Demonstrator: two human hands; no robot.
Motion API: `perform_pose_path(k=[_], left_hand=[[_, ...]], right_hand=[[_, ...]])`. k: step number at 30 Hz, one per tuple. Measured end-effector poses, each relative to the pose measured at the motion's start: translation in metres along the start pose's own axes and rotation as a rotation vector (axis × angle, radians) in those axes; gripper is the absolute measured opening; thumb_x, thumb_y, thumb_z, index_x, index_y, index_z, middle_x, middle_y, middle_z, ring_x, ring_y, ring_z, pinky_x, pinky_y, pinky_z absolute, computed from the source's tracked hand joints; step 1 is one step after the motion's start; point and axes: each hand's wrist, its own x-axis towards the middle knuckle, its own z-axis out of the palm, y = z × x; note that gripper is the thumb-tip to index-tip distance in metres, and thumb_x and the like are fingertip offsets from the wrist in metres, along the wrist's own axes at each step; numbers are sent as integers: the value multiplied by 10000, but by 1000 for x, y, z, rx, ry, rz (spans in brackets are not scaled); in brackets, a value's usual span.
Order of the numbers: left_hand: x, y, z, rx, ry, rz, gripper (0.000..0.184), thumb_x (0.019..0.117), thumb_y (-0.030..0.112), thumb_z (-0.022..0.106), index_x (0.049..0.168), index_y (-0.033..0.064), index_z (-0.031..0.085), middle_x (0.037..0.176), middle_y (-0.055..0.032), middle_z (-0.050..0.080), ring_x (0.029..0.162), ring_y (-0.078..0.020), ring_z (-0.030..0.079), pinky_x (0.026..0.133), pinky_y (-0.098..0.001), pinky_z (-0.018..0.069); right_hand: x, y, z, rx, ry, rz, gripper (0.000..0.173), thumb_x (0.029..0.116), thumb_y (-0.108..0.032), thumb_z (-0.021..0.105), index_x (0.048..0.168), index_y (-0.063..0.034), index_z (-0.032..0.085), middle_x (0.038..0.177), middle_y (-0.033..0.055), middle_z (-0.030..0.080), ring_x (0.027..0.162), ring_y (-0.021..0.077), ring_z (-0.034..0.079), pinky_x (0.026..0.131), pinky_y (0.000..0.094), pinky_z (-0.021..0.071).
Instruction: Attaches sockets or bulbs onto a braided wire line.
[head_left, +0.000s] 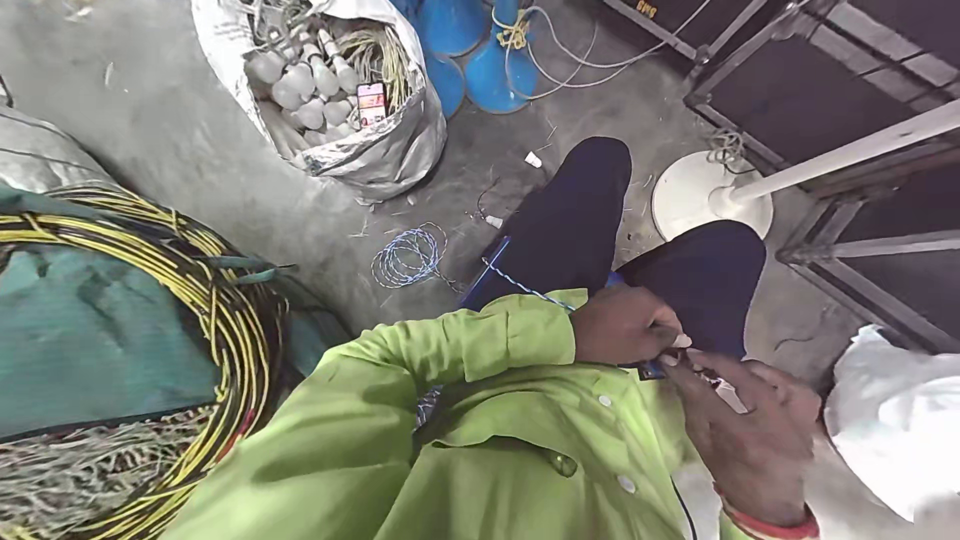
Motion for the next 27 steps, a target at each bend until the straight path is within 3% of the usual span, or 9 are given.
perform_pose_path(k=[5,10,13,17,18,21,23,25,27], left_hand=[[5,-6,11,-58,-5,134,282,1043,142,550,986,-64,733,866,-160,712,816,-208,669,783,-390,516],[5,-4,12,-138,-93,44,297,1072,145,498,1059,-69,703,888,-164,692,760,-192,659,720,-365,544],[6,-6,8,-99,-99,45,290,1051,148,534,1007,-68,722,905,-168,704,851,-206,659,807,-391,512],[5,-3,3,-213,-153,-132,259,1031,178,603,934,-37,711,779,-68,636,675,-100,548,644,-302,459],[5,-2,3,-229,-152,-144,250,1028,168,606,945,-43,712,789,-76,644,687,-108,556,661,-315,468],[4,2,5,-216,-152,-60,244,1030,138,594,990,-63,725,866,-127,693,785,-144,622,760,-350,507],[5,1,8,-235,-149,-26,236,1026,129,589,964,-57,721,828,-105,675,747,-125,598,717,-330,486],[4,1,8,-283,-153,-71,235,1033,130,589,942,-52,706,761,-59,629,654,-74,533,626,-268,446],[5,0,7,-340,-154,-136,227,1034,126,591,940,-52,695,719,-29,594,590,-41,481,566,-226,415]], right_hand=[[0,-2,1,41,152,76,200,1009,-99,581,1032,-42,771,969,132,747,949,230,648,933,343,473],[-1,-6,9,-14,251,148,263,981,-132,566,1005,50,754,884,190,744,837,256,681,855,338,523],[-3,-2,11,-50,234,84,249,984,-150,568,988,25,745,878,175,740,856,265,676,854,341,520],[-9,13,6,-49,172,-101,161,1000,-189,613,1030,-94,739,966,99,744,917,245,661,884,386,482],[-8,14,5,-35,176,-100,160,1000,-206,625,1013,-97,742,945,91,742,896,234,651,878,378,464],[-9,8,5,125,230,65,208,987,-207,631,987,-23,727,863,109,732,865,160,688,889,300,529],[-9,4,8,397,269,225,195,983,-170,640,1101,-42,728,970,18,748,915,50,696,864,225,572],[-7,2,9,720,242,411,232,991,-129,616,1187,-163,735,1067,-129,746,942,0,696,848,198,588],[-6,2,12,993,223,665,272,974,-70,539,1128,-149,748,974,-114,754,842,23,700,753,212,596]])
